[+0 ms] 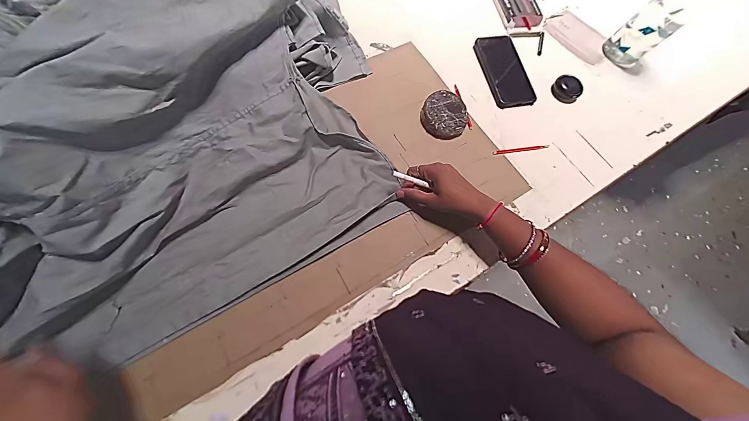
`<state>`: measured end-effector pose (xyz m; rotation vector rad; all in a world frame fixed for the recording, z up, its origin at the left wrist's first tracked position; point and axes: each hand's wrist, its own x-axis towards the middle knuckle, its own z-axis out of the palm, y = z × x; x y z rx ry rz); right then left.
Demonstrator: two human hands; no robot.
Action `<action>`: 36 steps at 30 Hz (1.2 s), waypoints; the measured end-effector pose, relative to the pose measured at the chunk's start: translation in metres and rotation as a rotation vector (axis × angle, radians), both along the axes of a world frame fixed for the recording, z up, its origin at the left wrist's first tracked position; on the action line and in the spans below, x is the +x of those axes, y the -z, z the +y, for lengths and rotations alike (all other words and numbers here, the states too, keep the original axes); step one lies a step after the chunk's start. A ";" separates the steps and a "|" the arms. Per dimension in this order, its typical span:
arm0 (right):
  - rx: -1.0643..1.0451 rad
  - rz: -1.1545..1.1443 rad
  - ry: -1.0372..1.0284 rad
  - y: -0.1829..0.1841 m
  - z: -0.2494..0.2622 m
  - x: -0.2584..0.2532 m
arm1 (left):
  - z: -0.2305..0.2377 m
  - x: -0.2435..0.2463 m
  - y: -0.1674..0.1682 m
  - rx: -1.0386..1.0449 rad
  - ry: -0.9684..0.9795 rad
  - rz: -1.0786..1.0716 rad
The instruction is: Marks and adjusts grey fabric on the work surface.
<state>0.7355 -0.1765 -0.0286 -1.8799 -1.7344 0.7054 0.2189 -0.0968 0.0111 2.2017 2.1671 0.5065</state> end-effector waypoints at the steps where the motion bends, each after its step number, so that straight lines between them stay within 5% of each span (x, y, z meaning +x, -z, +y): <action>1: -0.043 0.010 0.020 -0.002 0.002 0.000 | -0.012 0.046 0.003 0.063 0.310 -0.071; 4: -0.144 0.020 0.079 -0.006 0.011 -0.001 | -0.047 0.155 0.038 0.094 1.073 -0.079; 6: -0.207 -0.010 0.115 -0.006 0.015 -0.004 | -0.051 0.183 0.057 0.077 1.223 0.005; 15: -0.202 -0.092 0.099 -0.017 0.022 -0.005 | -0.011 0.163 0.079 -0.082 0.997 -0.074; 18: -0.005 -0.261 0.382 -0.018 0.033 0.034 | -0.012 0.163 0.080 -0.095 0.987 -0.060; 21: -0.165 -0.423 0.636 -0.019 0.051 0.071 | -0.016 0.161 0.079 -0.099 0.951 -0.047; 36: 0.052 -0.370 0.522 -0.026 0.030 0.027 | -0.018 0.161 0.075 -0.117 0.912 -0.117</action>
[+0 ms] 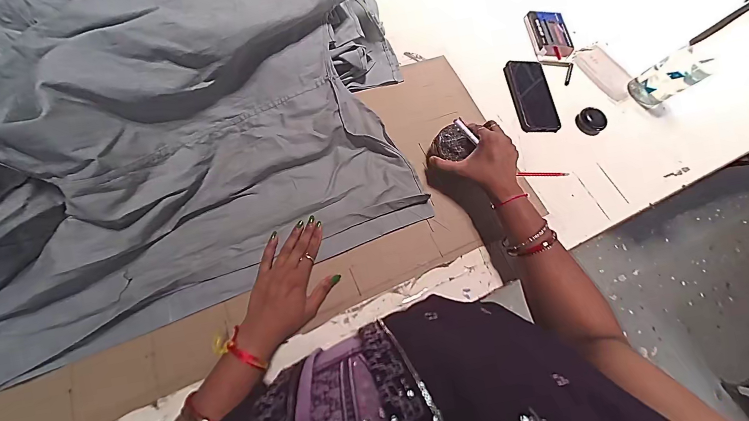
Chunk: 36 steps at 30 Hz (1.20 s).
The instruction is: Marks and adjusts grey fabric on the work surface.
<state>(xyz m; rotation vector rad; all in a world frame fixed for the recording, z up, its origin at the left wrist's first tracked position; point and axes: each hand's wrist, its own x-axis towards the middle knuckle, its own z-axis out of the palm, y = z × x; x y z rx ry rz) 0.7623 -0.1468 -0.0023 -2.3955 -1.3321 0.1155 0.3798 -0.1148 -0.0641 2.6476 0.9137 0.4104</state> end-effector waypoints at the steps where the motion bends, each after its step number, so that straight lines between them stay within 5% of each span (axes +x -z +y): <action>1: 0.046 0.024 -0.039 -0.006 -0.008 -0.011 | 0.000 -0.001 0.000 -0.011 -0.003 0.000; 7: 0.145 0.056 -0.298 0.003 -0.033 -0.082 | 0.000 0.000 0.001 0.015 0.004 -0.002; 12: -0.131 0.077 -0.259 0.016 -0.034 -0.112 | 0.000 0.000 0.000 -0.004 0.004 0.008; 17: -0.010 0.232 -0.097 -0.001 -0.057 -0.058 | 0.000 0.000 0.001 -0.008 0.003 0.003; 21: -0.293 0.358 0.016 -0.004 -0.069 0.004 | -0.001 0.000 0.000 -0.011 0.000 0.011; 28: -0.392 0.368 0.057 0.003 -0.065 0.011 | 0.000 0.000 0.000 -0.004 0.001 0.017; 32: -0.046 0.597 0.097 0.016 -0.081 0.028 | 0.000 0.000 0.000 -0.018 0.002 0.011; 36: 0.712 1.386 0.399 -0.005 -0.092 0.016 | -0.001 0.000 0.002 -0.011 -0.010 0.000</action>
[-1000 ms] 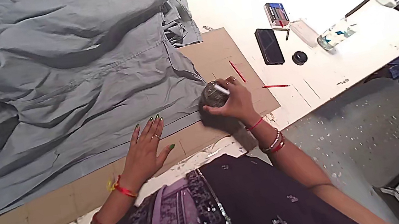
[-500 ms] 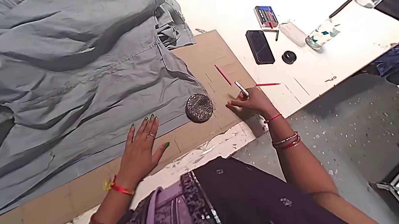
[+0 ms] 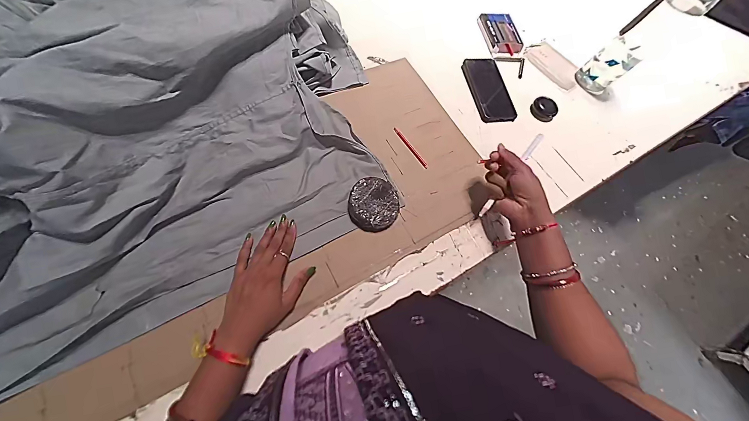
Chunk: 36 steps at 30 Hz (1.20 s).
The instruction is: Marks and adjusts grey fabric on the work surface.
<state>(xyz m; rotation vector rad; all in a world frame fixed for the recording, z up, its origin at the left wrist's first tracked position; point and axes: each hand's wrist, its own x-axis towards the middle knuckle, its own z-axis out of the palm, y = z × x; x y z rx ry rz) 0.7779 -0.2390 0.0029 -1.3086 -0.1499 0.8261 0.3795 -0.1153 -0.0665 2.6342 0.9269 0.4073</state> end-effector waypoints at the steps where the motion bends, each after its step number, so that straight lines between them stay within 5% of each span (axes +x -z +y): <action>1: 0.066 0.098 0.047 -0.003 -0.001 -0.002 | 0.000 -0.002 0.000 0.001 -0.020 -0.014; 6: 0.081 0.221 -0.171 -0.010 0.011 -0.028 | 0.018 -0.057 -0.001 0.010 -0.350 -0.040; 10: 0.131 0.254 -0.547 -0.014 0.025 -0.063 | 0.043 -0.175 0.002 0.103 -0.637 -0.059; 16: 0.200 0.086 -0.889 -0.014 0.068 -0.131 | 0.049 -0.336 -0.007 0.055 -0.761 -0.182; 24: 0.094 -0.185 -1.306 -0.009 0.114 -0.313 | 0.051 -0.398 -0.014 -0.123 -0.706 -0.472; 30: 0.443 -0.425 -1.647 0.013 0.147 -0.443 | 0.055 -0.432 -0.007 -0.088 -0.601 -0.544; 36: 0.702 -0.772 -1.579 0.031 0.164 -0.532 | 0.068 -0.441 -0.004 -0.118 -0.671 -0.492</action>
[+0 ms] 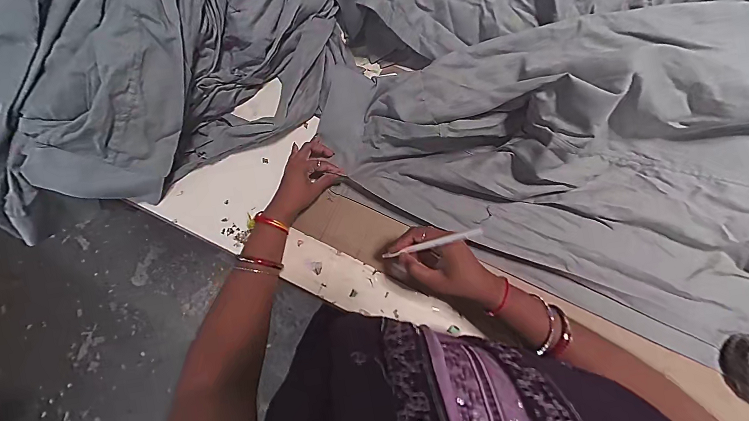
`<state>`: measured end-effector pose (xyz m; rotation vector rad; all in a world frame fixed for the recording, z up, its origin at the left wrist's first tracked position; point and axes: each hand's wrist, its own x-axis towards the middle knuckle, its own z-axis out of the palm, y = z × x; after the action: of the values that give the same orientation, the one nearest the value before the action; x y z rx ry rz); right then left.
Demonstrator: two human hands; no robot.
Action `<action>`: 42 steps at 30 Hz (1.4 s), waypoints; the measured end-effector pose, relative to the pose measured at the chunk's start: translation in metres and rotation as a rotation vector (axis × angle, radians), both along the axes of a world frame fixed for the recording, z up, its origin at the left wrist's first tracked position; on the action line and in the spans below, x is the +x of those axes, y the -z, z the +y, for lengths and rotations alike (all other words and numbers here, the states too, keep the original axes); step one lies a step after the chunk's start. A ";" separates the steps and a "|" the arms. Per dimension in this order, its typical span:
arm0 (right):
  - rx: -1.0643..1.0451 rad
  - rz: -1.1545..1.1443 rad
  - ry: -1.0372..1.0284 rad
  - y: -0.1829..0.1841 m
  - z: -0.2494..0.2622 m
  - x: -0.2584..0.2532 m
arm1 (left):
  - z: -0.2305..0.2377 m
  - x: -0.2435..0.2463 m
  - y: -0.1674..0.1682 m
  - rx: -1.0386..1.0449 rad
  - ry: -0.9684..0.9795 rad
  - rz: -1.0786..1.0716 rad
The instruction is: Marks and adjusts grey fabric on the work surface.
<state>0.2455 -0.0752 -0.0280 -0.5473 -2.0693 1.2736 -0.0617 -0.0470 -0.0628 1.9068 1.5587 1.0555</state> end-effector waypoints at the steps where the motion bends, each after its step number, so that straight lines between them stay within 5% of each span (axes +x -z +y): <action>1: 0.029 0.012 0.006 0.004 0.002 -0.008 | 0.001 0.004 -0.001 -0.016 -0.039 0.023; 8: 0.163 0.132 0.199 0.020 0.026 -0.027 | 0.001 0.037 -0.001 -0.080 -0.290 0.227; 12: 0.179 0.042 0.309 0.026 0.050 -0.028 | 0.003 0.041 0.000 -0.094 -0.274 0.339; 19: 0.288 0.098 0.225 0.042 0.065 -0.033 | 0.002 0.044 -0.013 -0.137 -0.240 0.264; 23: 0.067 0.113 0.305 0.039 0.065 -0.035 | 0.003 0.042 -0.026 -0.229 -0.235 0.305; 29: 0.099 0.106 0.366 0.039 0.062 -0.025 | 0.003 0.044 0.000 -0.098 -0.213 0.290; 42: 0.058 0.030 0.199 0.038 0.062 -0.030 | 0.005 0.037 0.001 -0.086 -0.208 0.366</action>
<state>0.2155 -0.0129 -0.0661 -0.6847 -1.9661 1.0969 -0.0246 -0.0419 -0.0636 1.9928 2.0056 0.7291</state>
